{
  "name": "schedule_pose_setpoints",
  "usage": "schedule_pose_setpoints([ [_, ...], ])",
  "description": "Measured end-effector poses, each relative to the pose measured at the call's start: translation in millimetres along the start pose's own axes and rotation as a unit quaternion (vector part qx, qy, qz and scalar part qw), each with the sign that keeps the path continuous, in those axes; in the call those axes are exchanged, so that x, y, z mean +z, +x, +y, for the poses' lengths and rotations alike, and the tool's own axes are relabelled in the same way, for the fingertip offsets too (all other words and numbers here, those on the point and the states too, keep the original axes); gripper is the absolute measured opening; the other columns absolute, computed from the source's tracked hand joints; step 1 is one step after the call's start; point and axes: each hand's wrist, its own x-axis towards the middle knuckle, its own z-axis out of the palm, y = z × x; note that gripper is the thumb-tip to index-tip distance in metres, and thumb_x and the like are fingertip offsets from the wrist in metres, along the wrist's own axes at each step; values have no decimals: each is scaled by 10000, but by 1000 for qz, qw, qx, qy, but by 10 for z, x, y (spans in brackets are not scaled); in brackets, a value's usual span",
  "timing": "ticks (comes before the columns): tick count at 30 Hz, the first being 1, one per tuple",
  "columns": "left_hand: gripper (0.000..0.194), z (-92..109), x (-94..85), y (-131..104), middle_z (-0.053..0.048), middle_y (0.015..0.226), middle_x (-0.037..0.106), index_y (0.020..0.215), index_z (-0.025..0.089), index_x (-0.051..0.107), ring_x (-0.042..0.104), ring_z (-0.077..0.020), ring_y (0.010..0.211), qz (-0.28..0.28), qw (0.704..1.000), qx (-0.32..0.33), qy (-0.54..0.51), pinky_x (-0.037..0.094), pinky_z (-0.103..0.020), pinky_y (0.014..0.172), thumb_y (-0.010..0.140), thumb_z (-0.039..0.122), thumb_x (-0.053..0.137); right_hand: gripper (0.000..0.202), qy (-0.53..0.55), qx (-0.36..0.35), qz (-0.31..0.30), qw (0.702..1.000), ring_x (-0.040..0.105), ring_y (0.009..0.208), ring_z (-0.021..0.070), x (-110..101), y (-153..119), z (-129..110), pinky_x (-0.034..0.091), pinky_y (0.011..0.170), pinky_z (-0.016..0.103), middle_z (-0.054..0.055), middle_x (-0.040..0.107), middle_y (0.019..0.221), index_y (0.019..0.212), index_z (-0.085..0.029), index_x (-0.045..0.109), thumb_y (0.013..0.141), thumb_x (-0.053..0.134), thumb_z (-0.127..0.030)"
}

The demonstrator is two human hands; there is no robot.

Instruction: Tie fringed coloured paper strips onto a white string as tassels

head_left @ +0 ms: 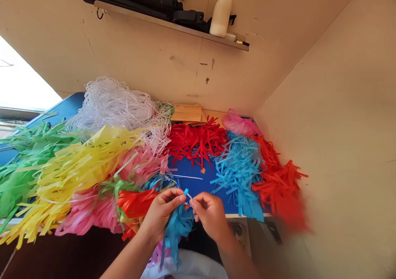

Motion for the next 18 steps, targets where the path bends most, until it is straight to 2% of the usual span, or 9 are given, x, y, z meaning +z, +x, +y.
schedule_pose_setpoints([
  [4, 386, -11, -12, -14, 12, 610, 687, 777, 166, 631, 626, -117, 545, -15, 1000, 14, 15, 508, -216, 527, 554, 355, 882, 296, -3, 3, 1, 1000, 534, 397, 88, -15, -4, -6, 405, 424, 190, -33, 597, 541, 658, -185, 618, 832, 633, -424],
  [7, 385, -18, -23, -39, 17, 610, 684, 788, 167, 631, 619, -110, 537, -5, 1000, 17, 20, 494, -204, 516, 562, 354, 881, 281, -13, -6, -2, 1000, 521, 397, 84, -26, -13, -18, 402, 435, 188, -41, 579, 516, 647, -184, 612, 837, 627, -391],
  [13, 385, -36, -29, -51, 9, 625, 690, 797, 169, 639, 616, -119, 539, -16, 999, 11, 35, 497, -220, 523, 571, 376, 872, 275, -18, -20, -13, 1000, 521, 410, 81, -41, -25, -46, 407, 439, 190, -32, 606, 548, 655, -184, 630, 846, 623, -382],
  [16, 368, -29, -56, -49, 2, 641, 691, 820, 174, 663, 623, -138, 549, -15, 996, 20, 84, 498, -239, 523, 602, 412, 840, 268, -22, -24, -24, 999, 566, 463, 92, -80, -17, -27, 453, 492, 202, -21, 636, 606, 692, -188, 640, 859, 622, -397],
  [18, 297, -22, -69, -54, -17, 695, 705, 807, 177, 693, 647, -159, 618, -13, 982, 77, 169, 518, -263, 583, 657, 413, 791, 221, 12, -1, -55, 998, 624, 539, 119, -94, -9, -3, 508, 548, 226, -13, 662, 688, 839, -200, 654, 847, 643, -421],
])
